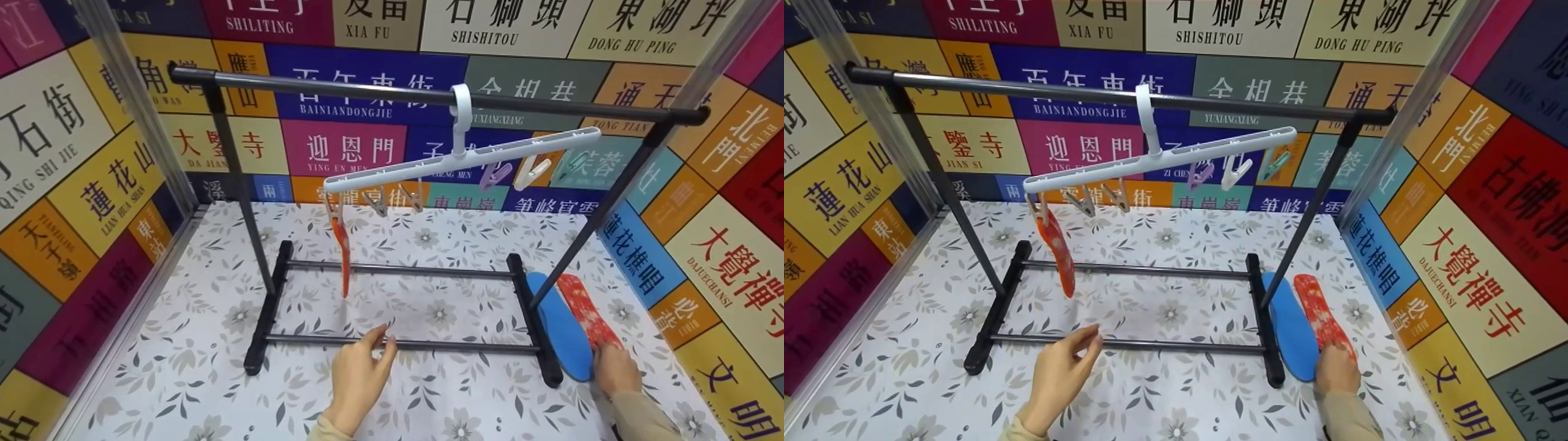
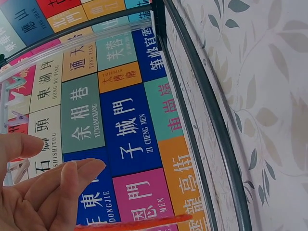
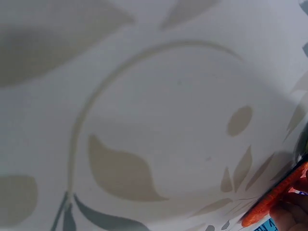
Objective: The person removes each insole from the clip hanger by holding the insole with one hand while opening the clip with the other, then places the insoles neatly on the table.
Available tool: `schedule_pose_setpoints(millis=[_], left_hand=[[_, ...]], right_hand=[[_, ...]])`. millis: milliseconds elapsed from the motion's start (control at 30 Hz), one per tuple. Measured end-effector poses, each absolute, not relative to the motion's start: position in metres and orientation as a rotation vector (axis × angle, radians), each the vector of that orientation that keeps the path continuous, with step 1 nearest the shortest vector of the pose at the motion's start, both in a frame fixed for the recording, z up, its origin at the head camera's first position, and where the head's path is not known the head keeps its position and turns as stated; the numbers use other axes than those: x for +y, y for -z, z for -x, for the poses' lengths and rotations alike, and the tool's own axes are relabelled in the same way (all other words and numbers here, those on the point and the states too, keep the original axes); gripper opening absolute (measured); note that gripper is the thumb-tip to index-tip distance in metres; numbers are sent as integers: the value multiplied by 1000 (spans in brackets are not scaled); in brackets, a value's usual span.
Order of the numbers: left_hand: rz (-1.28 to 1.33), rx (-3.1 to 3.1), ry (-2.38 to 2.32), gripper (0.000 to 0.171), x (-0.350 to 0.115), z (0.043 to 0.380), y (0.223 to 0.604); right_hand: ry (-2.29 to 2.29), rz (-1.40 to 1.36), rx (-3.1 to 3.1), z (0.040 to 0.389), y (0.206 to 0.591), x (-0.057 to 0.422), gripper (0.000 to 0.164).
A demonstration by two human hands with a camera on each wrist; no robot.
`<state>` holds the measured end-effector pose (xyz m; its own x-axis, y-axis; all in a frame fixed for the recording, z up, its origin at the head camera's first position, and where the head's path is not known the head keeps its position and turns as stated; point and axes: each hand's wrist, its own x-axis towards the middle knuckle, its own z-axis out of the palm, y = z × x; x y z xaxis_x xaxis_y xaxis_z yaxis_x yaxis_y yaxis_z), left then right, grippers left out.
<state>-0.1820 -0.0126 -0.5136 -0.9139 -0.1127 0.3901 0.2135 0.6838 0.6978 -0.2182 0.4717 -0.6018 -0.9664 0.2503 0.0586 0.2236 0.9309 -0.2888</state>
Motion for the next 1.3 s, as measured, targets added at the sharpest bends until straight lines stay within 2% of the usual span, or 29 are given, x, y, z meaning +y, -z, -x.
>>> schedule_pose_setpoints(millis=[200, 400, 667, 967, 1300], left_hand=[[83, -2504, 1079, 25, -18, 183, 512], [113, -2486, 1027, 24, -25, 185, 507], [101, -2489, 1002, 27, -37, 192, 502], [46, -2430, 992, 26, -57, 203, 499], [-34, -2398, 972, 27, -83, 213, 494]], right_hand=[[-490, 362, -2786, 221, 600, 443, 28], [-589, 147, -2489, 229, 591, 391, 23], [-755, -65, -2402, 237, 585, 316, 18], [-857, -262, -2472, 248, 582, 243, 27], [-927, -390, -2563, 260, 578, 185, 33]])
